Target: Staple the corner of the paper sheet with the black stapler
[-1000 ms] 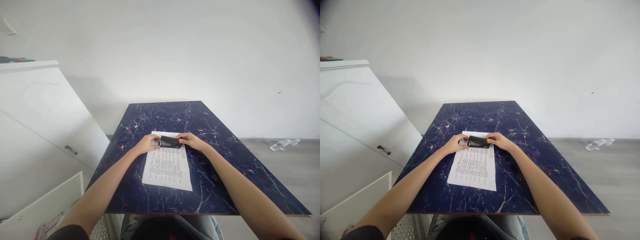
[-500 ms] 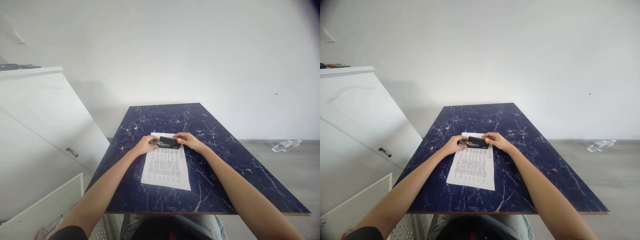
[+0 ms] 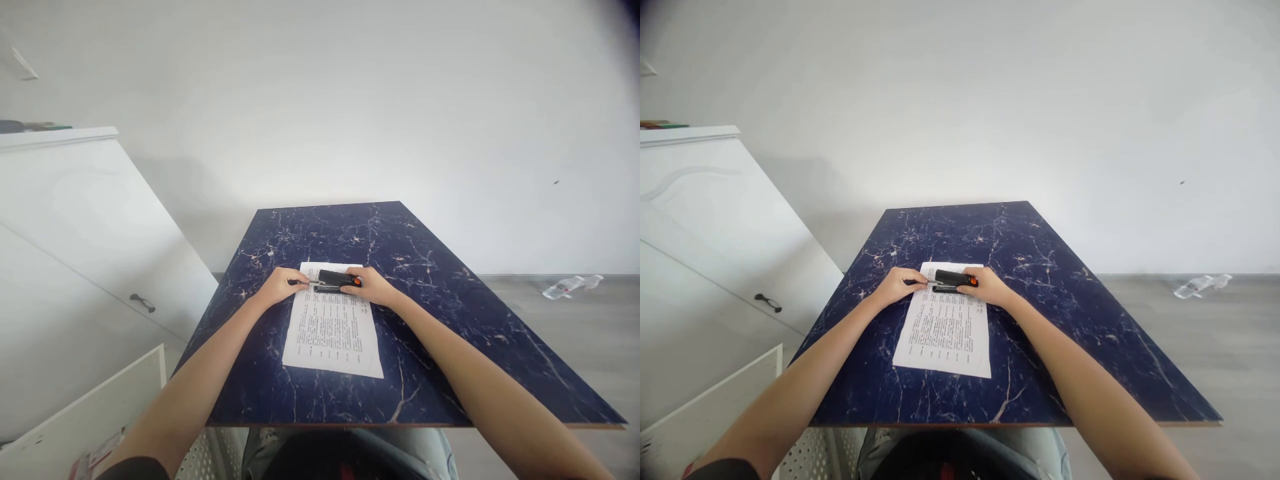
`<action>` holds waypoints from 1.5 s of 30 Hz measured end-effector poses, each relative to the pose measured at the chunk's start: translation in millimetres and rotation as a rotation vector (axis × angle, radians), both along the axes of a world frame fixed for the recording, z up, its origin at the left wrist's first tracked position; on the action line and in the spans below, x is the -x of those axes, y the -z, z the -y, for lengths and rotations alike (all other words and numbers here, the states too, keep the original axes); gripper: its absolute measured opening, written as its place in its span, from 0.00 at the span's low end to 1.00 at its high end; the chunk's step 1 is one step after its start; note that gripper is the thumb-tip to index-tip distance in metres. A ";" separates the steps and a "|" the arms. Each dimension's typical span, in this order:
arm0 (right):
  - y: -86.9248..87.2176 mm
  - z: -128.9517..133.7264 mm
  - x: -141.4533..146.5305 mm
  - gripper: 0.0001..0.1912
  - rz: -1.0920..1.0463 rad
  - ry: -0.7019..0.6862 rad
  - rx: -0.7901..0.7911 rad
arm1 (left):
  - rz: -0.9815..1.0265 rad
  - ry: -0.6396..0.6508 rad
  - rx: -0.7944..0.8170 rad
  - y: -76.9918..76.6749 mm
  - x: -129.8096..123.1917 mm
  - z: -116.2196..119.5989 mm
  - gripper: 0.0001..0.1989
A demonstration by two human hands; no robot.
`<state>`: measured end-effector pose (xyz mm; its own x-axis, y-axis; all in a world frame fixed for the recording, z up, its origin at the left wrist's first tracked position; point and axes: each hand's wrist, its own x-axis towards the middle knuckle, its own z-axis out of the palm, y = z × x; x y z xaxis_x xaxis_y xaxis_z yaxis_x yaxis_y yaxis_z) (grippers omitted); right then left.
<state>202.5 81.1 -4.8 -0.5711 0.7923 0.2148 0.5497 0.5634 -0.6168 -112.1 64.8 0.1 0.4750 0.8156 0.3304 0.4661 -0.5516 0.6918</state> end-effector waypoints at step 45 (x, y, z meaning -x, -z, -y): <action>14.3 0.7 5.5 0.19 -0.350 0.248 0.227 | 0.927 -0.391 0.106 -7.8 -33.7 10.4 0.20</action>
